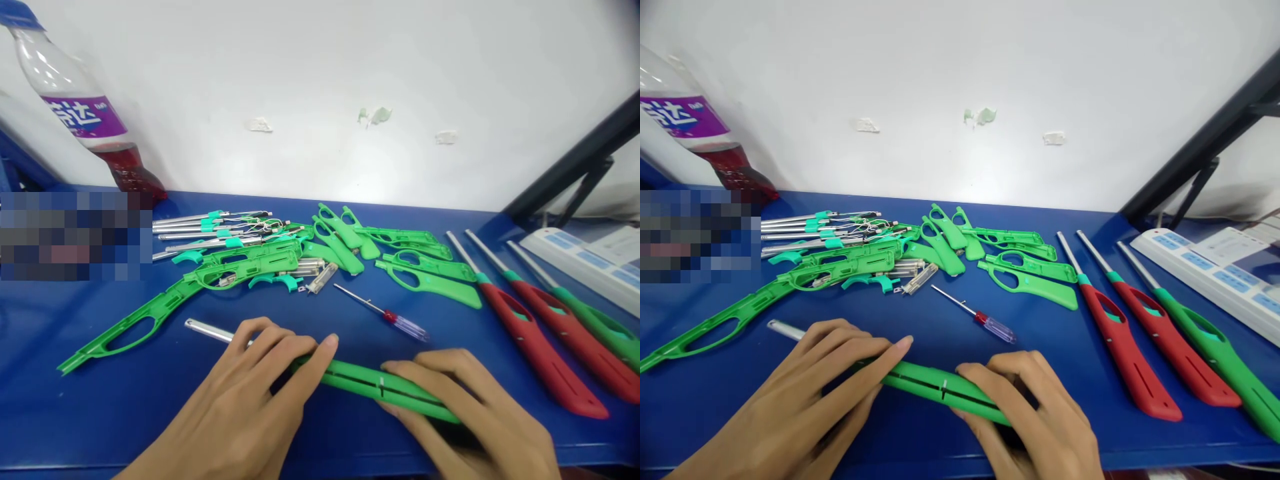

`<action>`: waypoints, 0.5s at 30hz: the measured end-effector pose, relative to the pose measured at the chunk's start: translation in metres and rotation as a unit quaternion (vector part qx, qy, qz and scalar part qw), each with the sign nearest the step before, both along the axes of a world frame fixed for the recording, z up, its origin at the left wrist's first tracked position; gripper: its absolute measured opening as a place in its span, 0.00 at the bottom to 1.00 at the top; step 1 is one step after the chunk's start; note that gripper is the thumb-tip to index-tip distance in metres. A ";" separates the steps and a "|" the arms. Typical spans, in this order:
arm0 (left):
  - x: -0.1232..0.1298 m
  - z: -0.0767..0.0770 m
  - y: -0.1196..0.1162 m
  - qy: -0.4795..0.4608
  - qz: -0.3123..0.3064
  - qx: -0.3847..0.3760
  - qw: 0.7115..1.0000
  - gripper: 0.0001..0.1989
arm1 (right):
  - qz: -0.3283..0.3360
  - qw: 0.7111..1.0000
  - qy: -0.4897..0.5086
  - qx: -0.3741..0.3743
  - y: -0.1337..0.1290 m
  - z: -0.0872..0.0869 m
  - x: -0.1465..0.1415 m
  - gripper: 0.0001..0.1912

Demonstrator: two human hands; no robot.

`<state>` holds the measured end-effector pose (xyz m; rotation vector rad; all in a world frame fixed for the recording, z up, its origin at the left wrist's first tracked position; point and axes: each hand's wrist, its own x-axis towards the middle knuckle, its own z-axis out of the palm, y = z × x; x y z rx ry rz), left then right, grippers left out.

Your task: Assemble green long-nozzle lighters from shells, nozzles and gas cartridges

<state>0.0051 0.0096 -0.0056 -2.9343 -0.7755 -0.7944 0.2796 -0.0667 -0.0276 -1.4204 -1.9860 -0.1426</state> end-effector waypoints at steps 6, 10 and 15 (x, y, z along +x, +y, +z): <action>0.006 0.004 0.000 -0.057 0.004 -0.030 0.998 0.18 | 0.006 1.000 -0.001 0.004 0.000 -0.001 0.001 0.10; 0.009 0.008 0.002 -0.096 0.001 -0.036 0.995 0.11 | 0.005 1.000 -0.002 0.008 -0.001 -0.001 0.000 0.10; 0.007 0.007 0.002 -0.099 0.005 -0.025 0.995 0.10 | 0.006 1.000 -0.001 0.010 -0.003 -0.002 -0.001 0.10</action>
